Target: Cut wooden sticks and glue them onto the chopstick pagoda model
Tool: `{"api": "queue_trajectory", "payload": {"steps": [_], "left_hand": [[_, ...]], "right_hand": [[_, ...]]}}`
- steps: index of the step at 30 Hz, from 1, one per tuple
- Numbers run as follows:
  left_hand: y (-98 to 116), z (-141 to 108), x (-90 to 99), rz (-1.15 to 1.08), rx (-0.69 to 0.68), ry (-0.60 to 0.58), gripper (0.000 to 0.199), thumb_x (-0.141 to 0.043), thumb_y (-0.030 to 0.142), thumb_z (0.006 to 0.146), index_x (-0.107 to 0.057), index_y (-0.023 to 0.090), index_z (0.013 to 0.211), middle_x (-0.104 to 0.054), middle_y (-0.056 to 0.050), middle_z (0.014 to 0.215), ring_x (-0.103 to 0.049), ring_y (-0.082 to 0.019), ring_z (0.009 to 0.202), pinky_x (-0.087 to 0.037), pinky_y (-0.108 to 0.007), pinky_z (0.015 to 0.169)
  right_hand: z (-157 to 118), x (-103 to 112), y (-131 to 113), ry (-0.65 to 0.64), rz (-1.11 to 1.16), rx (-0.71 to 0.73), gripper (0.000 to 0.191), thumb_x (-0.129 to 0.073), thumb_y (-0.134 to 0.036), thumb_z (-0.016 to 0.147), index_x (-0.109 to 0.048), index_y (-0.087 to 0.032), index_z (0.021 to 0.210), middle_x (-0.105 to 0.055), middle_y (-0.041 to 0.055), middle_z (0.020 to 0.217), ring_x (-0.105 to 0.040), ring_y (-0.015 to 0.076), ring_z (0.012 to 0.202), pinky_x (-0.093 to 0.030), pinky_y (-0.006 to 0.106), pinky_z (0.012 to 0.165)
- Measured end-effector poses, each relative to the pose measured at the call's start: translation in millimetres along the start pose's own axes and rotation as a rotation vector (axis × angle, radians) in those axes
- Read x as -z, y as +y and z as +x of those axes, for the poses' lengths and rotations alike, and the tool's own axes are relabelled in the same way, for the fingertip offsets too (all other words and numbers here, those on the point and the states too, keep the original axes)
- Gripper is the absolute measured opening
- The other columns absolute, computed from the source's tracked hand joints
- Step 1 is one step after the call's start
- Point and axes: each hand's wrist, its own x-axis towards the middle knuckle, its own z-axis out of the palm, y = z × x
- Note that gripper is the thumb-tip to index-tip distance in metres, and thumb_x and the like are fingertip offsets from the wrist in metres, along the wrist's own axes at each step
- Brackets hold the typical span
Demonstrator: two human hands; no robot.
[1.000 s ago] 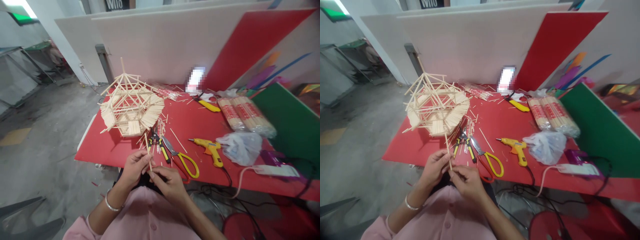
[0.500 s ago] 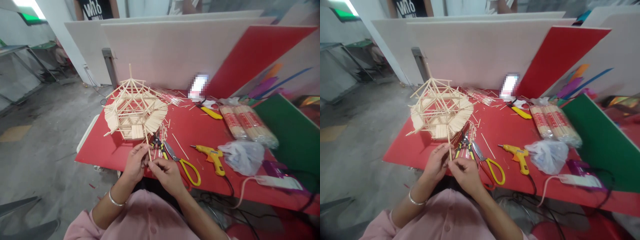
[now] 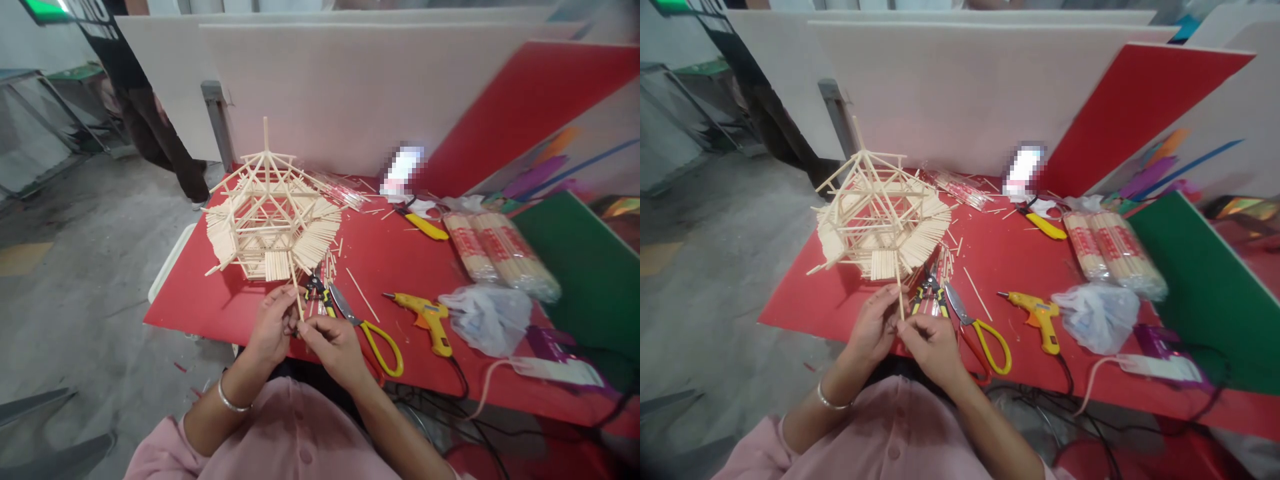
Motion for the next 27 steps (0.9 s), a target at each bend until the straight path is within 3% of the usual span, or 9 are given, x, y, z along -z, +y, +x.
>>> {"api": "queue_trajectory", "payload": {"steps": [27], "left_hand": [[-0.7,3.6,-0.2,-0.053,-0.001,0.033,0.024,-0.076,0.033,0.069,-0.066,0.014,0.078,-0.053,0.005,0.054,-0.039,-0.003,0.040,-0.024,-0.016,0.037]], "right_hand": [[3.6,-2.5,-2.5,-0.011,0.048,-0.009,0.038,-0.058,-0.041,0.083,-0.055,-0.017,0.054,-0.047,-0.0039,0.045,-0.038,0.0070,0.043,-0.030,0.020,0.044]]}}
